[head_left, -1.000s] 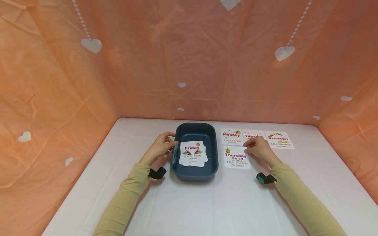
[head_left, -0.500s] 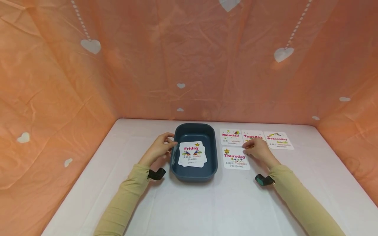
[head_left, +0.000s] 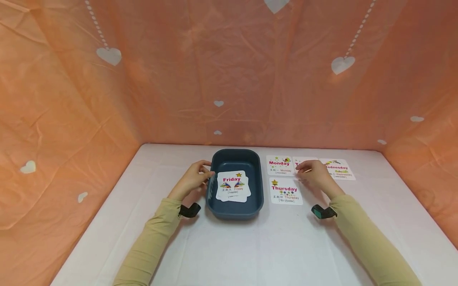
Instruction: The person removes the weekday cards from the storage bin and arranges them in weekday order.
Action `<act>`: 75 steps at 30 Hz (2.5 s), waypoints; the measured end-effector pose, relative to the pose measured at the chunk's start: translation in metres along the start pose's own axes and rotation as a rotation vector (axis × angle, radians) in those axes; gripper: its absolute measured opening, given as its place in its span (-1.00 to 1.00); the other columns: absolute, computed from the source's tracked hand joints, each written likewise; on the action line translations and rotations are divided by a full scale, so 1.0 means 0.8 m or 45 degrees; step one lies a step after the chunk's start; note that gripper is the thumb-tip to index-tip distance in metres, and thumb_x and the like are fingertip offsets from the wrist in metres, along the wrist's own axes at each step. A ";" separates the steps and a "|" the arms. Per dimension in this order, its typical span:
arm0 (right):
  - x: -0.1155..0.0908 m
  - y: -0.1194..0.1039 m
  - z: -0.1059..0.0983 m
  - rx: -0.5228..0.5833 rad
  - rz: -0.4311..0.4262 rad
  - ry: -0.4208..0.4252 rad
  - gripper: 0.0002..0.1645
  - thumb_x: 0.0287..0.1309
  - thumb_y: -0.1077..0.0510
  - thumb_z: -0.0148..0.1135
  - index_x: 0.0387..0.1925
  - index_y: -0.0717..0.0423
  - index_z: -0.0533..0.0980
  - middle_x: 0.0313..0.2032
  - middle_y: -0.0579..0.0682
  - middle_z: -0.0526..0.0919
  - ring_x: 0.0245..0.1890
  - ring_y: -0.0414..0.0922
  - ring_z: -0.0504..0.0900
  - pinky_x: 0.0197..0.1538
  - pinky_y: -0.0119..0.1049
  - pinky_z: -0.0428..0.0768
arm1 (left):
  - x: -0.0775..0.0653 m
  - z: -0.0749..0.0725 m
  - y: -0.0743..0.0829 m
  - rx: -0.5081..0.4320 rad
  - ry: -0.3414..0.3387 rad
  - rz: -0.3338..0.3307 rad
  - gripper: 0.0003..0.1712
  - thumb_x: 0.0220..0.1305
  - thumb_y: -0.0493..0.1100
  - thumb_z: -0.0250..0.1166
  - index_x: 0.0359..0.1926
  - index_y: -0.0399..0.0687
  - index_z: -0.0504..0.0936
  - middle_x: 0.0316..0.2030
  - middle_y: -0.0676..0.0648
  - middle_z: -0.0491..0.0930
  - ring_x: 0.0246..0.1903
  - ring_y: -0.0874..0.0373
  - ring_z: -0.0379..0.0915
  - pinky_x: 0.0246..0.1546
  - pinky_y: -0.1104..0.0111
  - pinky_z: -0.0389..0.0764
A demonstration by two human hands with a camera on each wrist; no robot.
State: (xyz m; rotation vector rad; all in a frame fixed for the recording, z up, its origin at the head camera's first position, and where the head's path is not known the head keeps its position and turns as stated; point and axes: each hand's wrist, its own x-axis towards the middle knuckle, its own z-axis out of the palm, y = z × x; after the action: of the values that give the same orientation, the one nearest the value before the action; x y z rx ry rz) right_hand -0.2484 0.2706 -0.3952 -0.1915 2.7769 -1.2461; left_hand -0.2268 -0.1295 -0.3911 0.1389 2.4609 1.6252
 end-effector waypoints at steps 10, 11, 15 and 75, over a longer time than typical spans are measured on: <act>0.012 -0.033 -0.012 0.196 -0.122 -0.098 -0.57 0.14 0.29 0.28 0.04 0.42 0.48 -0.21 0.18 0.66 -0.25 -0.13 0.63 -0.17 -0.15 0.63 | -0.001 -0.001 -0.001 0.022 0.013 -0.025 -0.50 0.31 -0.27 0.23 0.23 -0.33 0.36 -0.31 -0.28 0.53 -0.58 0.11 0.46 -0.60 0.27 0.57; 0.014 -0.038 -0.012 0.196 -0.129 -0.114 -0.57 0.16 0.27 0.28 0.05 0.39 0.49 -0.18 0.18 0.66 -0.22 -0.11 0.63 -0.13 -0.13 0.62 | -0.001 -0.001 -0.001 0.029 0.015 -0.021 -0.49 0.31 -0.27 0.23 0.23 -0.33 0.35 -0.31 -0.29 0.52 -0.58 0.11 0.46 -0.60 0.27 0.57; 0.020 -0.060 -0.014 0.204 -0.133 -0.177 -0.53 0.19 0.17 0.30 0.11 0.26 0.48 -0.05 0.21 0.62 -0.05 -0.01 0.59 0.05 -0.05 0.51 | 0.000 -0.002 0.000 0.042 0.019 -0.022 -0.49 0.31 -0.27 0.23 0.23 -0.32 0.36 -0.30 -0.29 0.52 -0.57 0.11 0.47 -0.56 0.27 0.59; 0.096 -0.157 0.145 0.084 -0.095 -0.522 -0.66 0.27 0.14 0.18 -0.01 0.25 0.60 -0.10 0.07 0.65 -0.13 -0.03 0.57 -0.04 -0.18 0.55 | 0.004 0.004 -0.003 0.024 0.005 -0.018 -0.49 0.32 -0.28 0.23 0.23 -0.34 0.35 -0.32 -0.26 0.52 -0.59 0.15 0.46 -0.61 0.34 0.56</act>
State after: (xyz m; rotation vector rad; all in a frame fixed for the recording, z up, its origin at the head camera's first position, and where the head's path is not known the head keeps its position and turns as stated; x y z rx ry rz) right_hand -0.2989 0.0908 -0.3808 -0.4892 2.3950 -1.1573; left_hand -0.2290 -0.1267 -0.3946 0.1207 2.4746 1.5985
